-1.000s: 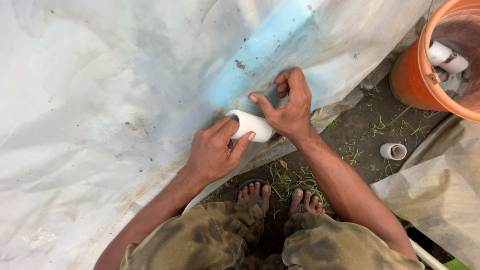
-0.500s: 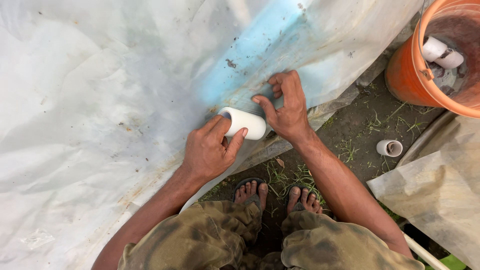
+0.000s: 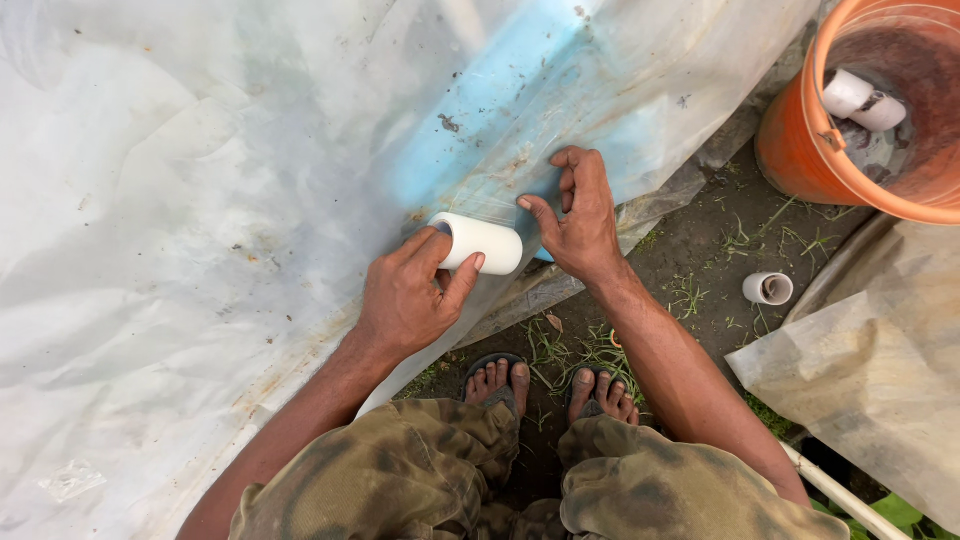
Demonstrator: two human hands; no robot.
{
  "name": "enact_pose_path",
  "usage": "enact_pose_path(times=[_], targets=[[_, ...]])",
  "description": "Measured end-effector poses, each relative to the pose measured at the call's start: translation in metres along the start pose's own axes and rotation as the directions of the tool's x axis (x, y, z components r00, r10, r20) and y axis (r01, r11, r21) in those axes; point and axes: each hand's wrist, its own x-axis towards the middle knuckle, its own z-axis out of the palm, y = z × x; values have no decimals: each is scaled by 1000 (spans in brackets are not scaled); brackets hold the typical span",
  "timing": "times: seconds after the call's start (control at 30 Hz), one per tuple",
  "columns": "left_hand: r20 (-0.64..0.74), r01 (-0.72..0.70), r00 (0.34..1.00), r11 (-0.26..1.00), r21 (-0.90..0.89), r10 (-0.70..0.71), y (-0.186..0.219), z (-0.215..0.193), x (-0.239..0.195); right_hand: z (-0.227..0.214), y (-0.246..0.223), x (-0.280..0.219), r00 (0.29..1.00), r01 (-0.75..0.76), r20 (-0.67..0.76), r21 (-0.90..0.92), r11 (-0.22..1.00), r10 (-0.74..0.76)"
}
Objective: The person places a blue plastic sheet against a translucent plastic wall and smooths it. They then unroll clear adhesive tape, apply it over the blue sheet, and cut it with scissors. The person repeats the taping process on a lower section of the wall.
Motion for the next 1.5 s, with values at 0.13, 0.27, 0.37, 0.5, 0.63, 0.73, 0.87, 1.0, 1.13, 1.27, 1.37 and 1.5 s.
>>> enact_pose_path(times=[0.13, 0.27, 0.37, 0.5, 0.63, 0.73, 0.87, 1.0, 1.13, 1.27, 1.37, 1.5], targets=[[-82, -86, 993, 996, -12, 85, 4, 0, -2, -20, 16, -17, 990, -138, 24, 105, 985, 136], [-73, -82, 994, 996, -18, 81, 5, 2, -3, -64, 62, -67, 964, -224, -81, 256, 940, 252], [-53, -52, 997, 999, -9, 51, 6, 1, -4, -91, 89, -114, 912, -403, -28, -241, 883, 409], [-127, -139, 983, 990, -33, 134, 8, -2, -2, -77, 85, -160, 590, -297, 316, -771, 563, 743], [-111, -84, 990, 996, -23, 81, 11, -1, -5, -68, 70, -176, 652, -329, 283, -730, 599, 703], [-81, -33, 996, 996, -81, 26, 10, 0, -4, -67, 65, -171, 566, -362, 267, -770, 526, 780], [-54, 0, 999, 990, -140, -8, 13, -3, -6, -66, 76, -168, 422, -468, 213, -781, 413, 881], [-59, -35, 998, 977, -212, 23, 16, -5, -8, -92, 97, -172, 418, -531, 252, -712, 460, 873], [-39, -22, 999, 963, -269, 11, 17, -8, -10, -126, 98, -170, 522, -703, 369, -326, 633, 769], [5, 27, 1000, 968, -249, -27, 17, -10, -9, -136, 79, -140, 596, -740, 699, 288, 607, 396], [0, 22, 1000, 959, -283, -23, 19, -12, -9, -125, 65, -104, 574, -662, 798, 321, 678, 182], [14, 50, 999, 936, -350, -48, 20, -15, -9, -106, 53, -58, 499, -679, 863, 337, 652, 74]])
